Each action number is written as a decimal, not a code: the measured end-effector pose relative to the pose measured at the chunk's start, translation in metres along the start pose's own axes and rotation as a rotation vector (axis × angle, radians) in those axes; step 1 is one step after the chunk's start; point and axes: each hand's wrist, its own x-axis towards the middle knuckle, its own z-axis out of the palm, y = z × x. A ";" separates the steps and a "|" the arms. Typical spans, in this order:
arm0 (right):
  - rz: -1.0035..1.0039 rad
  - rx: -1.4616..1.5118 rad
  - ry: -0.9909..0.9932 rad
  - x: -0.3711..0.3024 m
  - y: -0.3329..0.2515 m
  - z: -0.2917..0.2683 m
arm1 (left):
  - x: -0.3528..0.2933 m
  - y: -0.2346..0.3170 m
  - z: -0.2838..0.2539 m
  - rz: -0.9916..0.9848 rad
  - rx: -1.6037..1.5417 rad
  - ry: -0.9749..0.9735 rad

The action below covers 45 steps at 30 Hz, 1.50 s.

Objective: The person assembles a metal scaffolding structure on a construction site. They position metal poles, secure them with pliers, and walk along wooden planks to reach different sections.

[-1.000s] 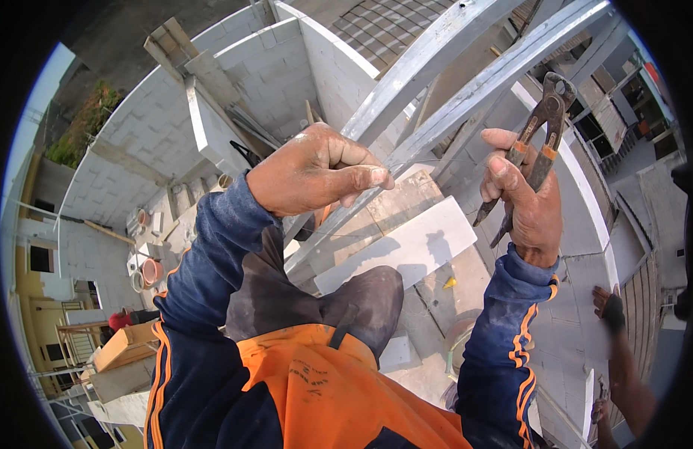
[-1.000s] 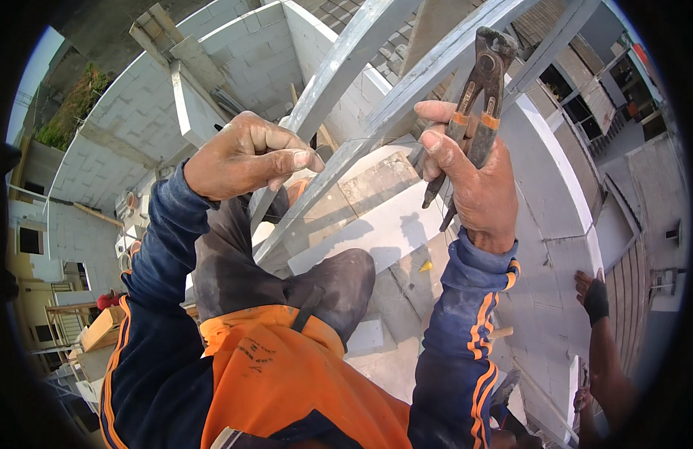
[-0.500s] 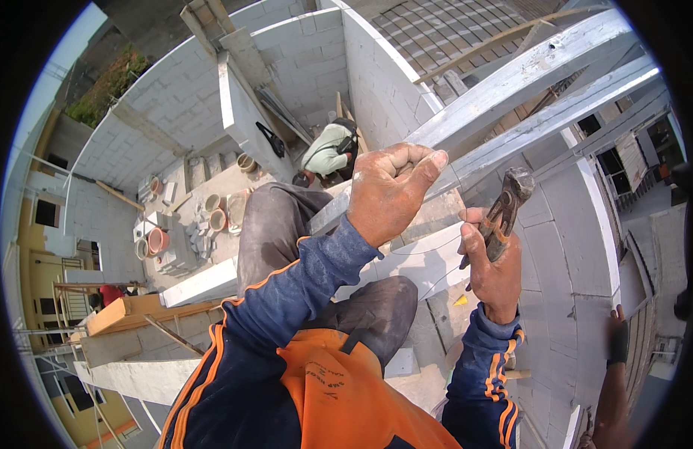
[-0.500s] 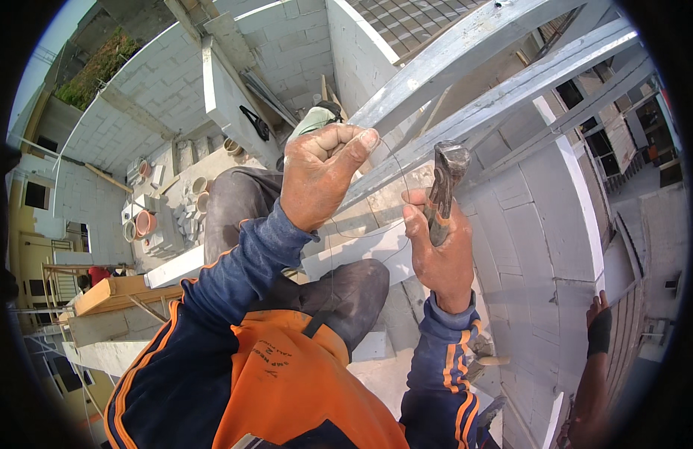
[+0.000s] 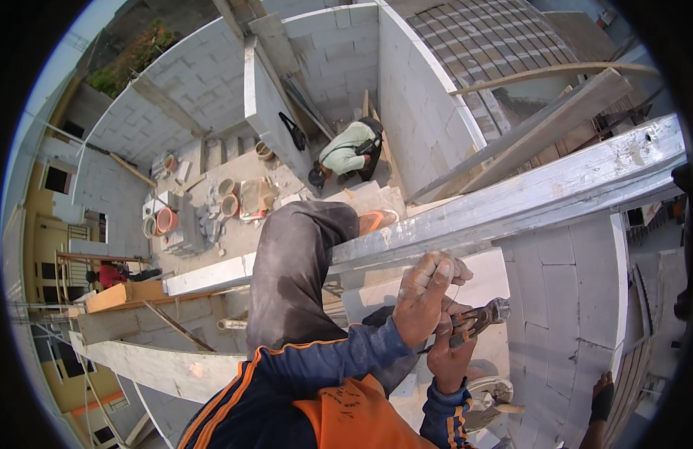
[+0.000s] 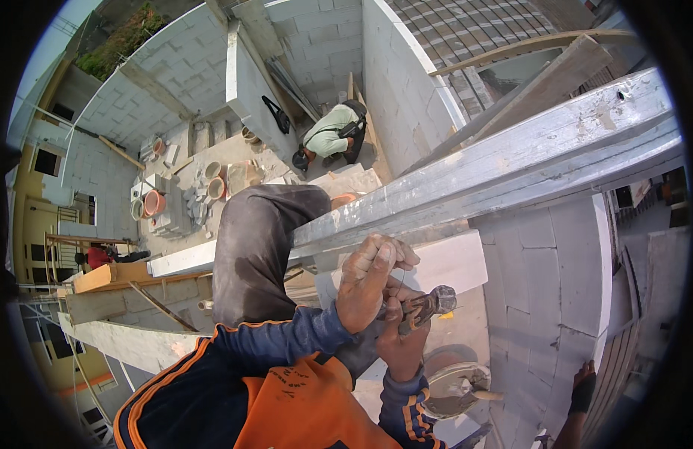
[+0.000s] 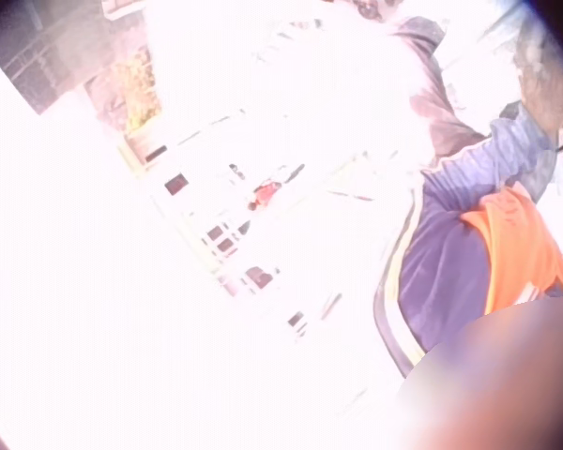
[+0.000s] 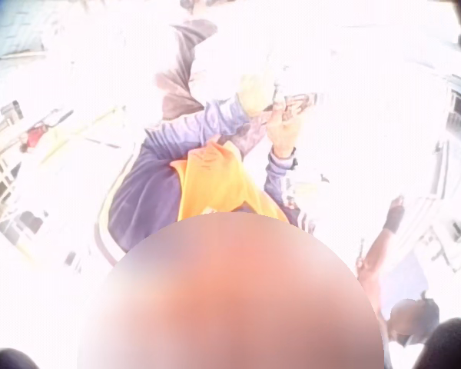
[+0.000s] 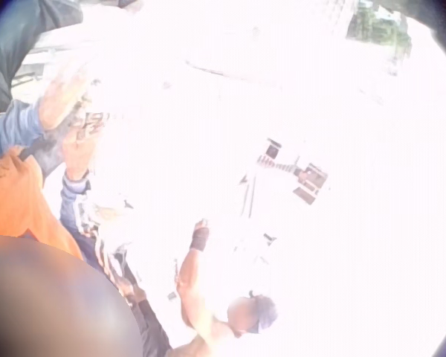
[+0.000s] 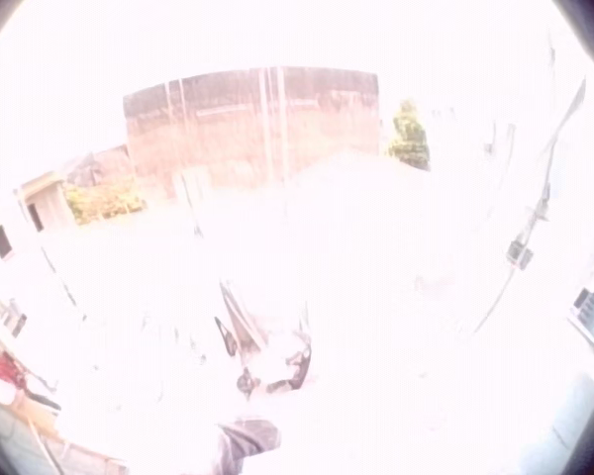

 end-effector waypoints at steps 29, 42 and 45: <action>-0.151 0.065 -0.284 0.011 -0.075 -0.049 | 0.031 0.131 0.004 0.579 0.031 0.129; 0.011 0.223 -0.250 0.013 -0.094 -0.107 | -0.003 0.133 0.014 0.697 1.296 -0.842; -0.222 -0.050 -0.078 0.016 -0.083 -0.121 | -0.003 0.139 0.001 0.569 1.258 -0.679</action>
